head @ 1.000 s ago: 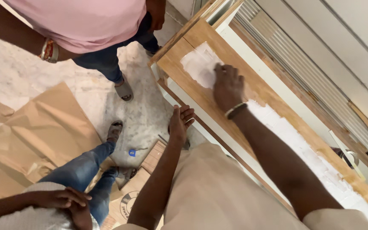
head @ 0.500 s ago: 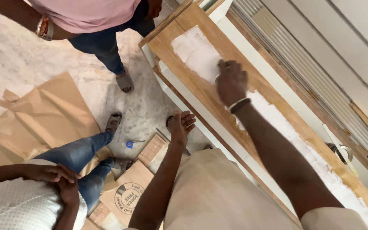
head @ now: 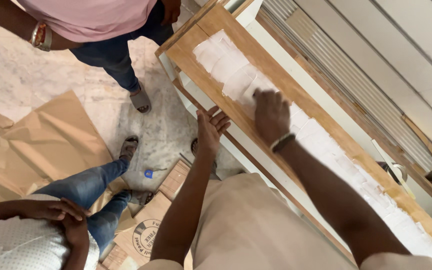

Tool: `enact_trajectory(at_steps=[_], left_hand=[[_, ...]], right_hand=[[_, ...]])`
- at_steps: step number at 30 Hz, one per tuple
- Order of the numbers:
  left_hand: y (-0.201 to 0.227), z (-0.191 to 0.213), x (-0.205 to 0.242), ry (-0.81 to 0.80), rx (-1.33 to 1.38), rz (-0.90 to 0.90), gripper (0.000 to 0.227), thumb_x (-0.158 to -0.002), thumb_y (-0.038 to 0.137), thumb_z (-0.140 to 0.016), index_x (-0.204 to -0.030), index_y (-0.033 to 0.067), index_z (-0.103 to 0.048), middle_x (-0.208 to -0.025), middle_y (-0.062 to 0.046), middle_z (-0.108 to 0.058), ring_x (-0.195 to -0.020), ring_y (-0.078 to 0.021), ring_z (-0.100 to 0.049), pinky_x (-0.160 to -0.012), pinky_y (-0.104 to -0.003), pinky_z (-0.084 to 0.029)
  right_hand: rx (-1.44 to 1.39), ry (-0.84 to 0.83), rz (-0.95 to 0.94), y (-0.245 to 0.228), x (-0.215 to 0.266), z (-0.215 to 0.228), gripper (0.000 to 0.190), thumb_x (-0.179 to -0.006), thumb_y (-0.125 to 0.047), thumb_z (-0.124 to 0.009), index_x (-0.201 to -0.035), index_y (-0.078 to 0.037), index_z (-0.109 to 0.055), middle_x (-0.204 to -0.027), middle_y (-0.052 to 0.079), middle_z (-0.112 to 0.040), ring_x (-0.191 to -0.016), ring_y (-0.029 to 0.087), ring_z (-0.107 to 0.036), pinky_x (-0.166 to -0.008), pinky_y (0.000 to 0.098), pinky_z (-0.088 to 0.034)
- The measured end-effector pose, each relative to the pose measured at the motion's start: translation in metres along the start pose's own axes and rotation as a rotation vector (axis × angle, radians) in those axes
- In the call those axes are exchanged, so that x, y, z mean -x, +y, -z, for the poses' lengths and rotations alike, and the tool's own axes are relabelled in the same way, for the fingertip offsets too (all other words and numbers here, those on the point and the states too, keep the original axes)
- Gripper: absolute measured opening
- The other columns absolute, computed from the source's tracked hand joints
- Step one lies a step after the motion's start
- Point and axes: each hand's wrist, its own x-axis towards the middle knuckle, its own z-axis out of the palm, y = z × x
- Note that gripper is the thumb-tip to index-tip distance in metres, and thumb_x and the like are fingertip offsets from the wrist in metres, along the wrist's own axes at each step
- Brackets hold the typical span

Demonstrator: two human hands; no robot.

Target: The person scoops white wood filler from a yellow bucket using a stick and applies it to a wooden shelf. They then use a small card to spread and smooth the filler along the length of the shelf. Finally, they place a long metal strip onto the treated surface.

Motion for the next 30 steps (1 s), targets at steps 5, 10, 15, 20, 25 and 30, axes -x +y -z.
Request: enact_trajectory(at_steps=[5,10,15,20,25,30], left_hand=[[-0.01,0.008,0.008,0.004,-0.004,0.012,0.093,-0.093,0.08,-0.03,-0.142,0.0041,-0.052,-0.129,-0.018,-0.068,-0.12,-0.0319,-0.065,-0.104,-0.046,-0.049],[-0.017,0.016,0.022,0.05,-0.002,0.066,0.089,-0.095,0.078,-0.029,-0.139,0.0049,-0.054,-0.128,-0.018,-0.07,-0.116,-0.0302,-0.065,-0.104,-0.044,-0.049],[-0.026,0.023,0.038,0.069,-0.018,0.09,0.086,-0.097,0.075,-0.028,-0.137,0.0036,-0.056,-0.127,-0.017,-0.07,-0.115,-0.0291,-0.066,-0.102,-0.044,-0.051],[-0.021,0.029,0.059,0.131,-0.045,0.094,0.085,-0.098,0.073,-0.027,-0.136,0.0031,-0.056,-0.126,-0.015,-0.07,-0.115,-0.0275,-0.066,-0.099,-0.042,-0.049],[-0.009,0.023,0.065,0.141,-0.047,0.059,0.087,-0.097,0.074,-0.028,-0.137,0.0026,-0.056,-0.125,-0.015,-0.069,-0.113,-0.0272,-0.065,-0.099,-0.041,-0.049],[-0.014,0.024,0.063,0.115,-0.048,0.059,0.087,-0.096,0.076,-0.029,-0.136,0.0032,-0.056,-0.125,-0.015,-0.069,-0.113,-0.0272,-0.065,-0.1,-0.041,-0.048]], right_hand=[[-0.421,-0.169,0.035,-0.02,0.039,0.032,0.043,-0.085,-0.009,-0.064,-0.128,-0.005,-0.065,-0.111,0.011,-0.062,-0.1,0.029,-0.06,-0.079,0.045,-0.053],[-0.32,-0.015,-0.112,0.013,-0.011,0.0,0.028,-0.098,-0.007,-0.061,-0.125,-0.008,-0.067,-0.115,0.012,-0.062,-0.105,0.03,-0.06,-0.083,0.0438,-0.052],[-0.194,-0.004,-0.187,0.006,-0.043,-0.032,0.031,-0.095,-0.008,-0.06,-0.125,-0.003,-0.066,-0.115,0.012,-0.062,-0.103,0.03,-0.06,-0.084,0.0477,-0.05],[-0.265,-0.061,0.017,-0.03,-0.016,-0.023,0.04,-0.089,-0.011,-0.062,-0.127,-0.002,-0.065,-0.112,0.015,-0.061,-0.101,0.032,-0.059,-0.079,0.0481,-0.049],[-0.302,-0.105,0.015,-0.012,-0.028,-0.026,0.045,-0.092,-0.002,-0.057,-0.136,-0.001,-0.062,-0.123,0.017,-0.061,-0.099,0.032,-0.056,-0.078,0.0458,-0.048],[-0.187,-0.1,-0.173,0.001,-0.071,-0.05,0.037,-0.095,-0.008,-0.056,-0.132,-0.002,-0.061,-0.117,0.016,-0.059,-0.105,0.031,-0.056,-0.087,0.0473,-0.048]])
